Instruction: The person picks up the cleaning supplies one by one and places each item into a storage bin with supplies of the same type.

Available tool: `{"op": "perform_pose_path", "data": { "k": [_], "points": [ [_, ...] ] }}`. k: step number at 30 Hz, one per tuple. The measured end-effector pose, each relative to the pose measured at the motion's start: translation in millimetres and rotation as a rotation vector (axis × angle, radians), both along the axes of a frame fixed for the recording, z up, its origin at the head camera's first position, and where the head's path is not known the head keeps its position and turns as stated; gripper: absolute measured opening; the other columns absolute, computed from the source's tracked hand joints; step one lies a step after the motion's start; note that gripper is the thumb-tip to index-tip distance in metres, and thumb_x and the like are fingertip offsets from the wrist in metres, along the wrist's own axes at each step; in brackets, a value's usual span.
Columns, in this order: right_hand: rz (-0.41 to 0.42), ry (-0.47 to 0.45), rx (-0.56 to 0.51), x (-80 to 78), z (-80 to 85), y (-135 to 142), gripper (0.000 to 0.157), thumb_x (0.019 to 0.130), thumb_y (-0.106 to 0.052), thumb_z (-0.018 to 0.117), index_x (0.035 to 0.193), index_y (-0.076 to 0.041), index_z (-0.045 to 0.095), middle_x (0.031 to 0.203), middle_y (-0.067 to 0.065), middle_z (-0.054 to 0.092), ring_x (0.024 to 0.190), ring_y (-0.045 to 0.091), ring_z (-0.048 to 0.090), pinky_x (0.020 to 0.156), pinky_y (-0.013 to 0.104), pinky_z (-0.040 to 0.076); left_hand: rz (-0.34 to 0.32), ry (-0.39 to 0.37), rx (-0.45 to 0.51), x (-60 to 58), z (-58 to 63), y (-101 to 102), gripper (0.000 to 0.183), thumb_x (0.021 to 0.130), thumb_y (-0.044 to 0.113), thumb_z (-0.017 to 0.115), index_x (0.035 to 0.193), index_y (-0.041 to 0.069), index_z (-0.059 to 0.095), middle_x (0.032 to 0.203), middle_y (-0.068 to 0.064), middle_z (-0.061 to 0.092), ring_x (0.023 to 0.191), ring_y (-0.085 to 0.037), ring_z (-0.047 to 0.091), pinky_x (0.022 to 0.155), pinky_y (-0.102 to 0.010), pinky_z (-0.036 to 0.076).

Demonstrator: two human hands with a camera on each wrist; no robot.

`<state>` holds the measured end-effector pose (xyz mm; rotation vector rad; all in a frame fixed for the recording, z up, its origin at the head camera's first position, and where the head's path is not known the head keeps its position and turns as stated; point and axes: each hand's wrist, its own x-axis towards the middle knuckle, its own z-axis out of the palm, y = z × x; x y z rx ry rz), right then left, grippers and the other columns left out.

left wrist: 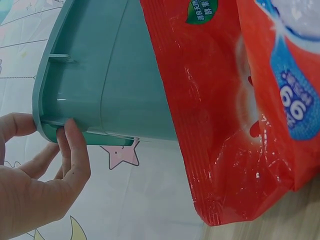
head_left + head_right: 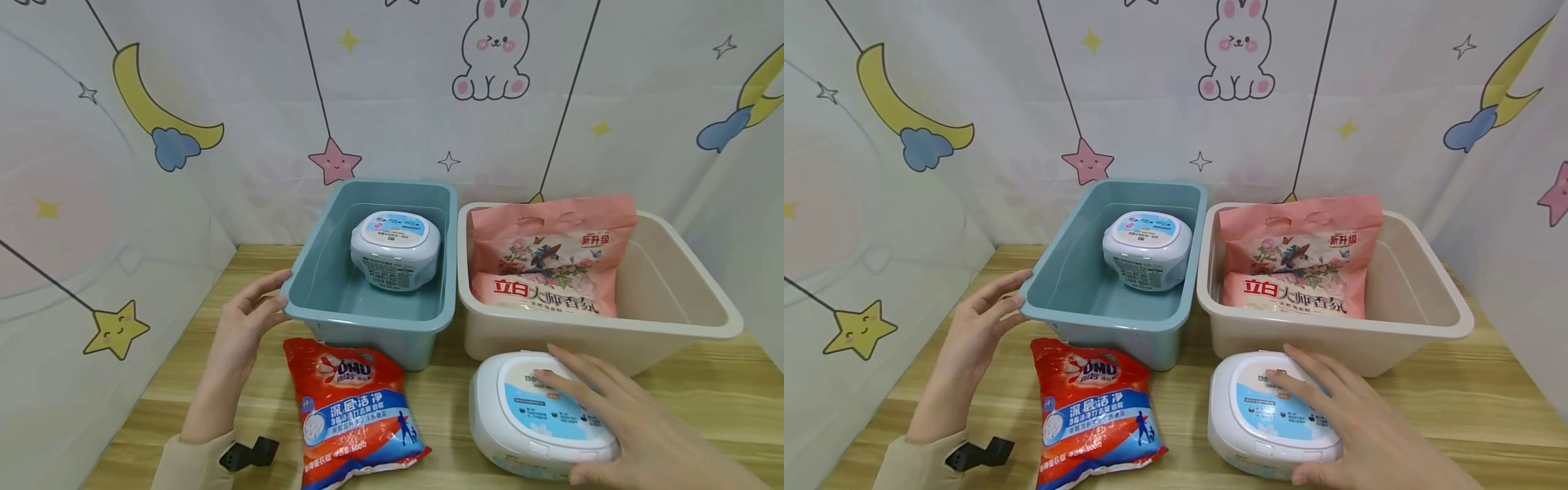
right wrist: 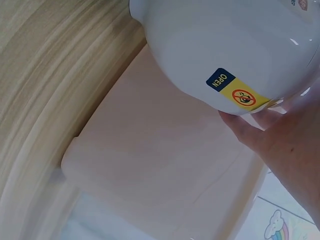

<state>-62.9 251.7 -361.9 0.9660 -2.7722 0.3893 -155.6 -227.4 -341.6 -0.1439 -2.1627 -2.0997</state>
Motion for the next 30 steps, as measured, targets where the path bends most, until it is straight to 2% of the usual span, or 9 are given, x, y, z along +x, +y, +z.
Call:
{"op": "perform_pose_path", "data": {
  "k": [9,19,26,30],
  "points": [
    [0.004,-0.025,0.022,0.1,4.8,-1.1,0.113,0.051,-0.065,0.082,0.148,-0.031,0.035,0.159,0.001,0.025,0.139,0.006,0.019,0.098,0.023,0.019,-0.007,-0.018,0.014,-0.2,0.0,-0.3,0.045,0.096,0.016,0.058,0.137,0.001,0.049,0.119,0.005,0.059,0.092,-0.006,0.064,0.082,-0.019,0.056],
    [0.039,0.002,0.014,-2.9,5.3,-2.1,0.116,0.048,-0.066,0.082,0.148,-0.028,0.037,0.157,0.003,0.028,0.137,0.006,0.022,0.101,0.005,0.004,-0.007,-0.02,0.016,-0.7,-1.4,-0.1,0.044,0.096,0.016,0.058,0.137,0.002,0.05,0.119,0.005,0.059,0.093,-0.006,0.064,0.082,-0.019,0.056],
    [-0.027,0.012,0.07,-0.7,5.9,-4.4,0.112,0.053,-0.075,0.075,0.148,-0.032,0.035,0.156,-0.002,0.027,0.135,0.007,0.024,0.098,0.018,0.018,0.002,-0.024,-0.011,0.3,-0.4,0.4,0.045,0.096,0.017,0.057,0.138,0.002,0.049,0.119,0.005,0.057,0.094,-0.007,0.061,0.082,-0.018,0.055],
    [-0.04,0.038,0.079,-0.1,5.6,-6.4,0.108,0.055,-0.078,0.072,0.147,-0.034,0.036,0.155,-0.003,0.028,0.134,0.005,0.024,0.098,0.01,0.014,0.004,-0.027,-0.017,0.5,-0.3,0.6,0.045,0.097,0.017,0.056,0.138,0.002,0.048,0.119,0.005,0.056,0.095,-0.007,0.061,0.082,-0.017,0.055]
  ]
}}
